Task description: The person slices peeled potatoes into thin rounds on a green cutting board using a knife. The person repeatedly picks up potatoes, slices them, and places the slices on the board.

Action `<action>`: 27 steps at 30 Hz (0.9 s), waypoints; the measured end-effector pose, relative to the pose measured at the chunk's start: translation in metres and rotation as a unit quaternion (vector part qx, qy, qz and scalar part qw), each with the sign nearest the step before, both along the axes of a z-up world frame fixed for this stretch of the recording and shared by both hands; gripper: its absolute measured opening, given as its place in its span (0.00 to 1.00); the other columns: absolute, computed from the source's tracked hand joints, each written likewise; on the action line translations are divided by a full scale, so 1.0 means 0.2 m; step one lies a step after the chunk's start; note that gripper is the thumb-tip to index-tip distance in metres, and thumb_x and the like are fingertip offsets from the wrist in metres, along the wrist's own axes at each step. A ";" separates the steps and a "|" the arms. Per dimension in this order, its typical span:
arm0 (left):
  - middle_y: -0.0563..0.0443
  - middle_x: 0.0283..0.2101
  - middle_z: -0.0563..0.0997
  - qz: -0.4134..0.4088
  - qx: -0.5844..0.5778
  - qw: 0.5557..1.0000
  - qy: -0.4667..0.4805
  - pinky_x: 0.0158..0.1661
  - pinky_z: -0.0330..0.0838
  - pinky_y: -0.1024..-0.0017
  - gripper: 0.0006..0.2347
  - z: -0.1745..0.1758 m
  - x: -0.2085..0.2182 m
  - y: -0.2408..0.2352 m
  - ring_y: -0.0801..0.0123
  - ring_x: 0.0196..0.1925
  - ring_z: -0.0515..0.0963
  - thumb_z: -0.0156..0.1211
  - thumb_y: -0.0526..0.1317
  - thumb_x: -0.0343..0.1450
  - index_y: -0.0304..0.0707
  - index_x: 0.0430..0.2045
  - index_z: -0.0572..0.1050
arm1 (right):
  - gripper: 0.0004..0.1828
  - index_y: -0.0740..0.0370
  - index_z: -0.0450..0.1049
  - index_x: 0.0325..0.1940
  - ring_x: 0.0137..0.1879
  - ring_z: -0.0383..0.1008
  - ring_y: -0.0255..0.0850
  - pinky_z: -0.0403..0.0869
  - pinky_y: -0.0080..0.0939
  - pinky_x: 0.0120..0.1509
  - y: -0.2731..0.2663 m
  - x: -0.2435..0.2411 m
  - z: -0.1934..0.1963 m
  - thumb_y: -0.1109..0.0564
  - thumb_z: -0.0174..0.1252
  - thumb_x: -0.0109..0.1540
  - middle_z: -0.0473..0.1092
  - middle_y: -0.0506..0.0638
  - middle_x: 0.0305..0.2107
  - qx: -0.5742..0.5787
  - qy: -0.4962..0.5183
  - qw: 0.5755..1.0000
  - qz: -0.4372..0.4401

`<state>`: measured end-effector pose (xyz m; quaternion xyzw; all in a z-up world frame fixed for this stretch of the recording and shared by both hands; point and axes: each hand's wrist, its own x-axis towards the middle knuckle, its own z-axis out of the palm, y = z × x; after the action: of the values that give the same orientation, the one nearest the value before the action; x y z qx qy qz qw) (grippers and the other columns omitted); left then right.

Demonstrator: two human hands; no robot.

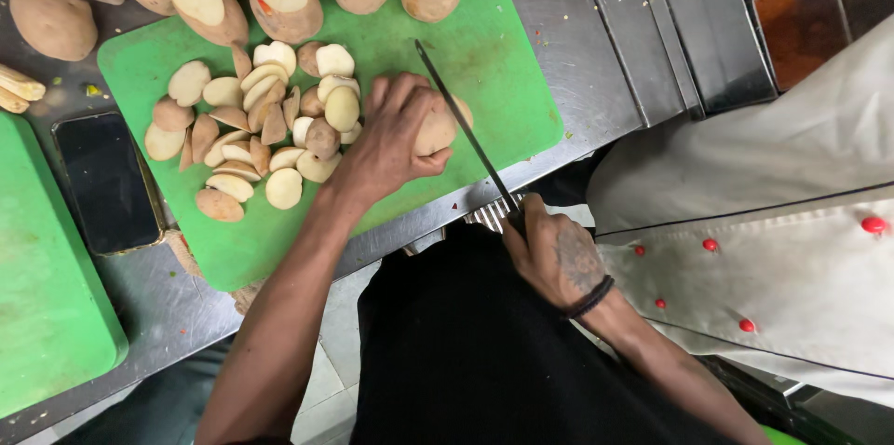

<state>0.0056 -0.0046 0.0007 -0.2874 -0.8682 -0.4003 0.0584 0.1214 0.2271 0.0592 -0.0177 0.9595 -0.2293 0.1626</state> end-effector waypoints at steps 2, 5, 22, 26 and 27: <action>0.43 0.53 0.69 -0.001 -0.002 1.000 0.000 0.58 0.64 0.52 0.26 -0.02 -0.01 0.00 0.46 0.56 0.65 0.76 0.35 0.57 0.36 0.47 0.69 | 0.17 0.69 0.65 0.40 0.26 0.76 0.63 0.72 0.62 0.31 -0.01 0.01 0.04 0.52 0.60 0.63 0.71 0.67 0.16 0.010 -0.017 1.000 -0.004; 0.44 0.53 0.69 0.000 0.000 1.000 0.002 0.58 0.64 0.52 0.26 -0.02 0.00 0.00 0.46 0.56 0.65 0.76 0.35 0.56 0.37 0.46 0.69 | 0.17 0.70 0.65 0.42 0.25 0.75 0.64 0.72 0.62 0.30 -0.01 0.03 0.07 0.53 0.60 0.61 0.71 0.66 0.15 -0.001 -0.022 1.000 -0.001; 0.42 0.53 0.68 0.028 0.012 1.000 -0.001 0.59 0.63 0.49 0.26 -0.02 -0.01 0.02 0.46 0.56 0.65 0.75 0.36 0.57 0.38 0.48 0.68 | 0.16 0.72 0.67 0.41 0.24 0.74 0.62 0.71 0.58 0.27 -0.02 0.02 -0.24 0.54 0.60 0.62 0.71 0.66 0.18 -0.027 0.084 0.995 0.052; 0.38 0.56 0.68 0.055 -0.072 0.996 -0.005 0.55 0.62 0.47 0.33 -0.02 0.06 0.01 0.43 0.57 0.65 0.77 0.38 0.58 0.34 0.56 0.66 | 0.15 0.71 0.67 0.41 0.20 0.72 0.55 0.69 0.53 0.24 0.02 0.01 -0.23 0.55 0.60 0.64 0.69 0.60 0.16 -0.075 0.046 0.994 0.071; 0.37 0.55 0.68 0.059 -0.081 0.995 -0.014 0.57 0.62 0.48 0.32 -0.01 0.07 0.00 0.43 0.57 0.65 0.78 0.38 0.58 0.35 0.56 0.66 | 0.15 0.71 0.67 0.40 0.18 0.71 0.51 0.68 0.50 0.22 0.03 -0.02 -0.21 0.54 0.58 0.65 0.69 0.58 0.15 -0.111 -0.044 0.993 0.018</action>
<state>0.0193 -0.0047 -0.0014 -0.2338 -0.9140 -0.3283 0.0464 0.1165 0.2331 0.0169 -0.0432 0.9196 -0.3320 0.2054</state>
